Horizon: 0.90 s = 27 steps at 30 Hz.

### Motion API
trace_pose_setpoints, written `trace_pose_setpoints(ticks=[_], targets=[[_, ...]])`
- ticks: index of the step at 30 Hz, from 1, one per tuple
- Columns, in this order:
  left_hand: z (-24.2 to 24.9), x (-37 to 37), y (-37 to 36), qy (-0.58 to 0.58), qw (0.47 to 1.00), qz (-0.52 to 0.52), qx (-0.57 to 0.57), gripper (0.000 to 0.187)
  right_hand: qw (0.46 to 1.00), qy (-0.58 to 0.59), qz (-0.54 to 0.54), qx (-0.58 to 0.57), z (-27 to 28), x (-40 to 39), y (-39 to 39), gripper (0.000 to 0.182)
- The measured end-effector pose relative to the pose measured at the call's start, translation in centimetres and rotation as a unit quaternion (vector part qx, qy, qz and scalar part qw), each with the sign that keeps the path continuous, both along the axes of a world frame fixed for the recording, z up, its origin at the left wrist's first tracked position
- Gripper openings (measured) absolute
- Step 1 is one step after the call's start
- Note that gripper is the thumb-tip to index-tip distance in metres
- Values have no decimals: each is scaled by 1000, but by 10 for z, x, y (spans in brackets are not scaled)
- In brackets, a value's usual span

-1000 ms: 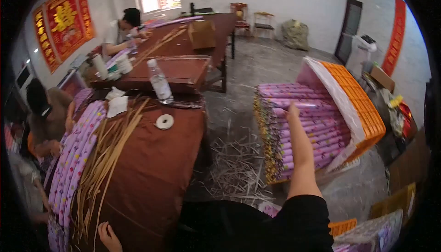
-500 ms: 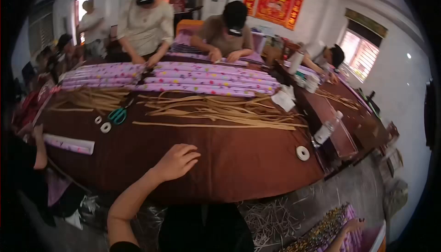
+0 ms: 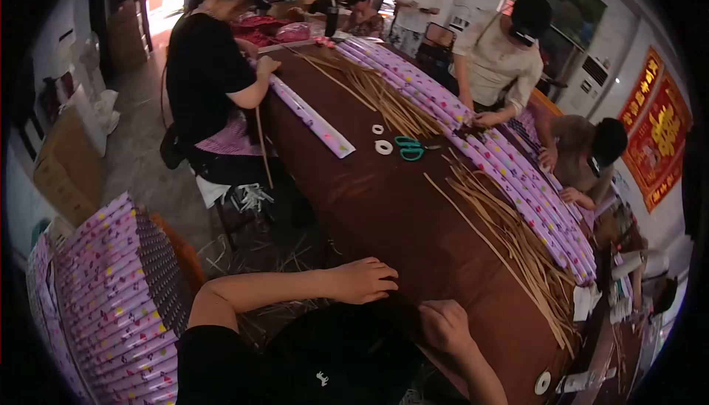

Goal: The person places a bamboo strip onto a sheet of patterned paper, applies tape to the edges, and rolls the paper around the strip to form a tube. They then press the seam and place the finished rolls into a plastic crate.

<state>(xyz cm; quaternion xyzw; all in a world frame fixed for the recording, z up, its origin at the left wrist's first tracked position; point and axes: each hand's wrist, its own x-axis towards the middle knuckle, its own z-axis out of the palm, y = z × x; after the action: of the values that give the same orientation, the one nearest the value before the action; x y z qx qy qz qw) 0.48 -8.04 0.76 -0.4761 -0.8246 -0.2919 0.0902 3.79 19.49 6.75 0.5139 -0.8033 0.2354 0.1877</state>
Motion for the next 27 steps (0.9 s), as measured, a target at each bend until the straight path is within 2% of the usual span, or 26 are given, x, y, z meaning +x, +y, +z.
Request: trace_pose_setpoints(ticks=[2,4,5,6,8,9,11,12,14,15,16,17,18,19,21,23,25,26,27], targets=[[-6,18,-17,-4,999,45,3,28,992,-42,110,46,3,-16,-52,28],[-14,42,-34,-102,990,94,-6,29,978,-65,195,48,-3,-18,-100,30],[-22,55,-40,-108,986,128,-1,29,962,-83,255,46,-9,-18,-119,33],[-32,68,-46,-154,977,147,6,28,952,-88,289,50,-17,-17,-131,33],[-67,89,-50,-258,951,167,15,28,937,-132,293,136,-42,-6,-145,39],[-77,103,-52,-267,943,198,24,28,925,-137,324,140,-60,-2,-144,39],[-92,128,-52,-298,914,214,-175,31,875,-128,290,366,-84,1,-134,43],[-127,137,-46,-224,923,231,-210,32,865,-131,314,369,-91,5,-131,43],[-114,144,-44,-274,906,245,-210,32,818,-248,221,469,-91,14,-127,47],[-110,146,-41,-309,895,242,-215,33,812,-249,234,473,-93,13,-125,47],[-126,150,-39,-264,907,276,-178,35,801,-243,210,505,-95,8,-124,50],[-107,146,-39,-317,882,248,-247,42,789,-236,186,536,-97,2,-122,52],[-88,142,-45,-367,849,217,-312,51,787,-240,164,545,-98,-5,-123,56],[-90,146,-52,-333,850,227,-339,51,782,-240,173,549,-100,-12,-118,56],[-143,174,-74,-186,892,354,-209,31,847,-160,100,497,-104,-23,-110,59],[-125,198,-113,-213,862,360,-288,22,845,-205,93,485,-100,-31,-108,61],[-88,231,-161,-162,854,401,-289,16,842,-249,84,472,-92,-30,-110,63],[-70,243,-180,-229,787,453,-350,16,828,-259,86,490,-89,-27,-113,64],[-62,263,-210,-198,776,500,-330,19,814,-267,89,509,-86,-25,-114,64]])
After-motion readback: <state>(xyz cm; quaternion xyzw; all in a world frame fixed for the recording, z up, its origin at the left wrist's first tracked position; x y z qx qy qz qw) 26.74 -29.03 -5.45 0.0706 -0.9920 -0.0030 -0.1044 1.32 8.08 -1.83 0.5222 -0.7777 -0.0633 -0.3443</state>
